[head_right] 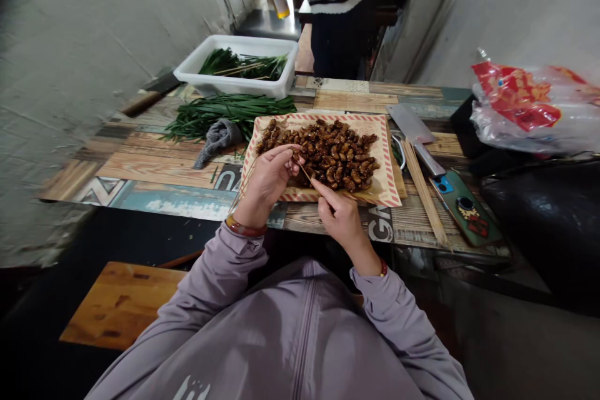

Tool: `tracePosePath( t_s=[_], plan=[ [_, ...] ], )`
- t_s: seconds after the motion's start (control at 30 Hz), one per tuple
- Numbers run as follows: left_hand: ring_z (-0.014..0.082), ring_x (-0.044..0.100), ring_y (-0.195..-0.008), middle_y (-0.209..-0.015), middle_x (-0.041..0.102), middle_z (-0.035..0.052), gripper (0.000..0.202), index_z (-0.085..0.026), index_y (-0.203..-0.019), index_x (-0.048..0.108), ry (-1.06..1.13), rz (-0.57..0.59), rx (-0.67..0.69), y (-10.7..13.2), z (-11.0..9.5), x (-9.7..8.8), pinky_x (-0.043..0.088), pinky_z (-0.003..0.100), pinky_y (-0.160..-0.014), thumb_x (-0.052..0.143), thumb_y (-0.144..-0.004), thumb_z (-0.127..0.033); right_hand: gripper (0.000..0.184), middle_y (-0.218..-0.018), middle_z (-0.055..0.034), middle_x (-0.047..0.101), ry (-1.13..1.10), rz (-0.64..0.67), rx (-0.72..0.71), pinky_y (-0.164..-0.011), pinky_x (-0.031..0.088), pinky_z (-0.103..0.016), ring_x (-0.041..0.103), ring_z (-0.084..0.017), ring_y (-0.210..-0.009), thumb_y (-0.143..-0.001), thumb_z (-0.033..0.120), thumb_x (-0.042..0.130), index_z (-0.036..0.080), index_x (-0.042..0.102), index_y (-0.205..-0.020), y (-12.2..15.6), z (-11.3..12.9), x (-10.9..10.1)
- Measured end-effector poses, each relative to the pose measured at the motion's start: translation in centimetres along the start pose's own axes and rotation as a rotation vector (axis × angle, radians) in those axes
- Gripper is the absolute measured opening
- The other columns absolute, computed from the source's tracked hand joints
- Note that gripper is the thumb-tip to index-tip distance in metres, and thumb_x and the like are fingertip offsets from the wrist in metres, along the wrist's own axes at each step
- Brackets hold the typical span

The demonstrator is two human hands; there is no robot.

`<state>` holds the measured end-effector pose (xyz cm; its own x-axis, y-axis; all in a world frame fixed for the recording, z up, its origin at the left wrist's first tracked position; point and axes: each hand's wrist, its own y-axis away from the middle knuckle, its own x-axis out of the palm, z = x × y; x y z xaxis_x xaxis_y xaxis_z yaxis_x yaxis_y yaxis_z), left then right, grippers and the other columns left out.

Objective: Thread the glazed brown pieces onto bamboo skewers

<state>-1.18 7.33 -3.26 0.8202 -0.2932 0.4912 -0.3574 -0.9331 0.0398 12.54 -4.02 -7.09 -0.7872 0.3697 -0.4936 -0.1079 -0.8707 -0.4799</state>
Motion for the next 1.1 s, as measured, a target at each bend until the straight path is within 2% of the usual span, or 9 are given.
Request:
tracePosePath(
  t_s=[0.37, 0.63, 0.87, 1.03, 1.1],
  plan=[
    [0.0077, 0.057, -0.059, -0.072, 0.068, 0.0051, 0.026, -0.011, -0.094, 0.069, 0.030, 0.041, -0.058, 0.2, -0.4, -0.2, 0.043, 0.020, -0.056, 0.070, -0.073, -0.026, 0.040, -0.105, -0.0060, 0.075, 0.049, 0.012, -0.016, -0.083, 0.056, -0.027, 0.071, -0.015, -0.081, -0.090, 0.016, 0.046, 0.020, 0.065, -0.125, 0.0, 0.8, -0.2],
    [0.0081, 0.058, -0.059, -0.070, 0.068, 0.0056, 0.024, -0.010, -0.093, 0.068, 0.064, 0.035, -0.039, 0.4, -0.5, -0.2, 0.043, 0.019, -0.056, 0.069, -0.073, -0.023, 0.041, -0.116, -0.0060, 0.071, 0.104, -0.009, 0.002, -0.088, 0.055, -0.026, 0.071, -0.016, -0.093, -0.090, 0.017, 0.045, 0.020, 0.064, -0.126, -0.1, 2.0, -0.1],
    [0.0067, 0.056, -0.056, -0.070, 0.068, 0.0043, 0.026, -0.011, -0.095, 0.068, 0.039, 0.036, -0.012, 0.5, -0.4, -0.3, 0.043, 0.019, -0.057, 0.069, -0.073, -0.025, 0.042, -0.113, -0.0070, 0.072, 0.151, 0.021, 0.031, -0.083, 0.055, -0.025, 0.072, -0.016, -0.086, -0.089, 0.018, 0.045, 0.019, 0.063, -0.127, -0.3, 2.5, -0.1],
    [0.0073, 0.056, -0.058, -0.072, 0.069, 0.0044, 0.027, -0.012, -0.095, 0.068, 0.026, 0.051, 0.025, 0.5, -0.1, -0.5, 0.042, 0.019, -0.056, 0.069, -0.072, -0.027, 0.042, -0.100, -0.0057, 0.076, 0.201, 0.051, 0.051, -0.073, 0.056, -0.022, 0.067, -0.011, -0.063, -0.089, 0.018, 0.044, 0.017, 0.064, -0.127, -0.5, 2.4, -0.2],
    [0.0073, 0.056, -0.057, -0.072, 0.068, 0.0044, 0.028, -0.012, -0.096, 0.068, 0.022, 0.052, 0.026, 0.6, -0.1, -0.5, 0.042, 0.019, -0.056, 0.069, -0.073, -0.027, 0.042, -0.102, -0.0054, 0.075, 0.203, 0.048, 0.043, -0.073, 0.056, -0.023, 0.068, -0.012, -0.063, -0.089, 0.018, 0.045, 0.018, 0.064, -0.126, -0.6, 2.3, -0.2]
  ],
)
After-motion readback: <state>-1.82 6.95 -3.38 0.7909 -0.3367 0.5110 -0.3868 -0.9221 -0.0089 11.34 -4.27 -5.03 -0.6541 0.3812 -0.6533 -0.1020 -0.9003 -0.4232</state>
